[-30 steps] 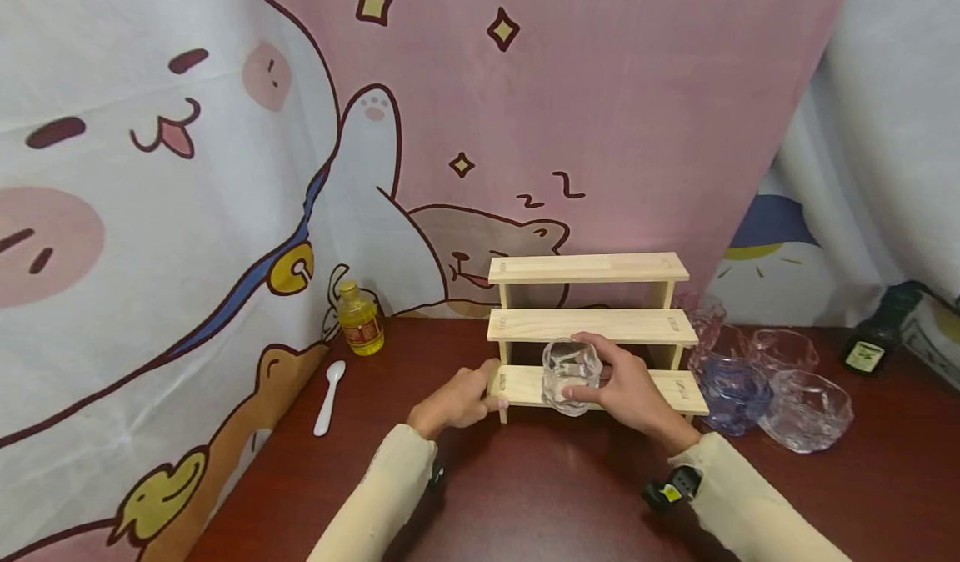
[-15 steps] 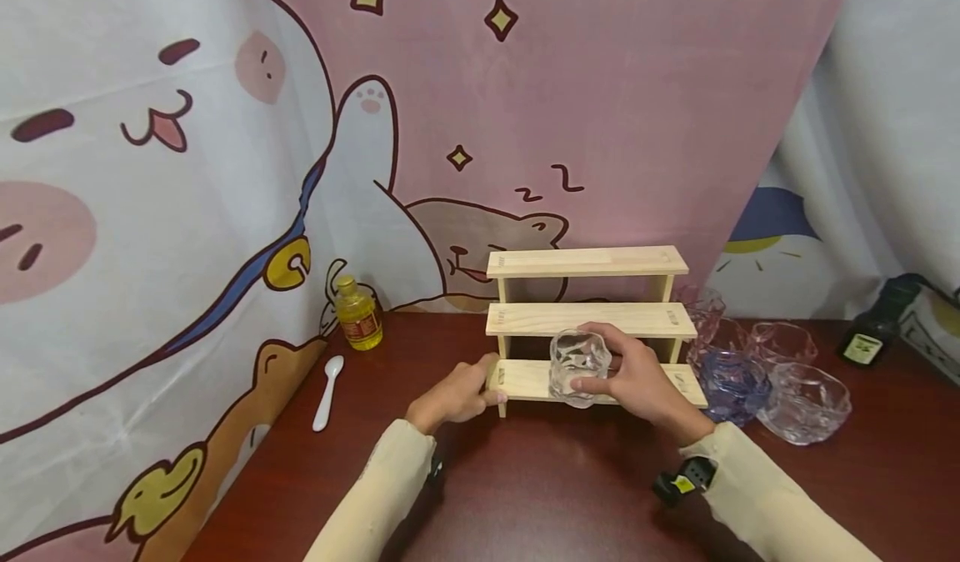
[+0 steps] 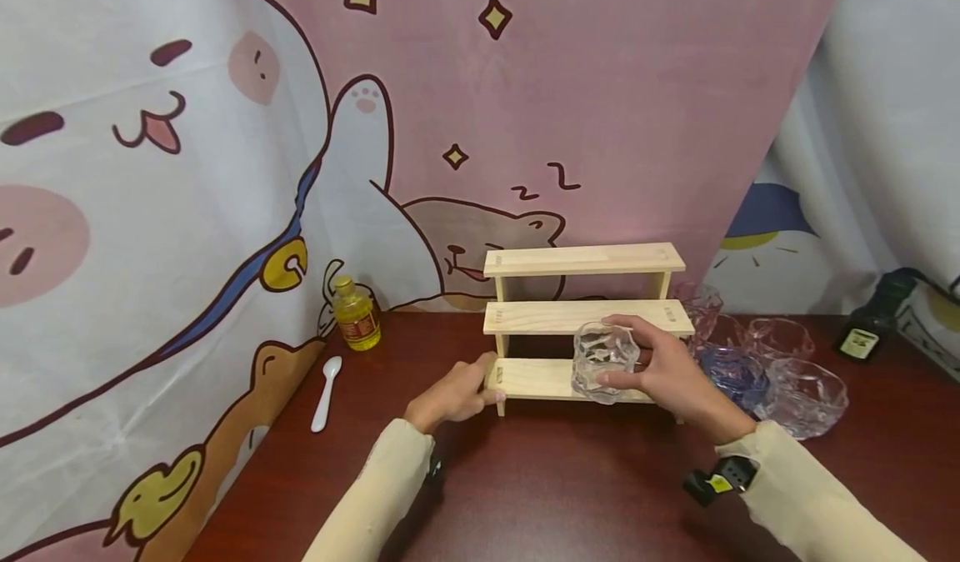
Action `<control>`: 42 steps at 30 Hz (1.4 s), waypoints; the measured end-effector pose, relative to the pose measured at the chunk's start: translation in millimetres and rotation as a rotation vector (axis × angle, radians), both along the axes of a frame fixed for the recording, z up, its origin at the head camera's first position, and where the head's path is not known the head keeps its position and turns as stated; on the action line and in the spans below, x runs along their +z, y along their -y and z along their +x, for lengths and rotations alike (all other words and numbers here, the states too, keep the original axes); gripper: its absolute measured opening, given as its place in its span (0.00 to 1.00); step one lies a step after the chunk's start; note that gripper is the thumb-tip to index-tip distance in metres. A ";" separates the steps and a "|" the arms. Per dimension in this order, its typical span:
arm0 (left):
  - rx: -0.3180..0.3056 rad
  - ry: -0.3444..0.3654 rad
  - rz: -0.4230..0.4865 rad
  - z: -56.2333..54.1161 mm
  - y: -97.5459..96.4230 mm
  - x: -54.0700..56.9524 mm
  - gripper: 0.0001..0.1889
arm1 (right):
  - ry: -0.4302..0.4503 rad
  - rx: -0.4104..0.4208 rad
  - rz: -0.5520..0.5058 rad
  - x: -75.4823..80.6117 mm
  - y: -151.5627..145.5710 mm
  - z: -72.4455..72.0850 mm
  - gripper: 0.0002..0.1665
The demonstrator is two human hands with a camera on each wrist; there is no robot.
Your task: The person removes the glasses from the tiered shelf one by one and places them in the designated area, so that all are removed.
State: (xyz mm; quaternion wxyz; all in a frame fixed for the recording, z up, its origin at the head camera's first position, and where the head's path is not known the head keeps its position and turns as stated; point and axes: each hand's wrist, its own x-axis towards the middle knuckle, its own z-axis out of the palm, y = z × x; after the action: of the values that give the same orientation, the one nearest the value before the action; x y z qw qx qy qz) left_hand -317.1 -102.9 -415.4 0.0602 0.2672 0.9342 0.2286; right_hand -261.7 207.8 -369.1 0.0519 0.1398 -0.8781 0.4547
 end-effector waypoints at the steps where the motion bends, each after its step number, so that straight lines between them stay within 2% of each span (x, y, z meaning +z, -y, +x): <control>1: -0.001 0.001 0.002 0.0 0.1 0.3 0.26 | -0.004 -0.009 0.014 1.3 -2.2 0.9 0.48; 18: 0.004 0.026 0.012 -0.2 -1.5 -0.2 0.25 | 0.010 -0.112 0.132 13.1 -46.1 16.9 0.52; 28: 0.003 0.009 0.006 1.0 -0.9 0.0 0.26 | -0.005 -0.178 0.184 25.9 -73.3 21.2 0.52; 37: -0.008 -0.015 0.009 0.2 1.5 0.3 0.24 | -0.040 -0.223 0.251 33.5 -93.8 19.4 0.50; 42: -0.002 0.009 0.011 0.7 1.1 0.0 0.25 | -0.049 -0.239 0.271 34.2 -105.5 15.2 0.51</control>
State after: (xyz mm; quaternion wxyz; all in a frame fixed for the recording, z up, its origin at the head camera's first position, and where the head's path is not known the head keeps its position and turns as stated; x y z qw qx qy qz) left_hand -316.4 -104.0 -415.4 0.0630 0.2675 0.9324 0.2349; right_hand -246.5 313.3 -334.9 0.1076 0.0509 -0.9402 0.3190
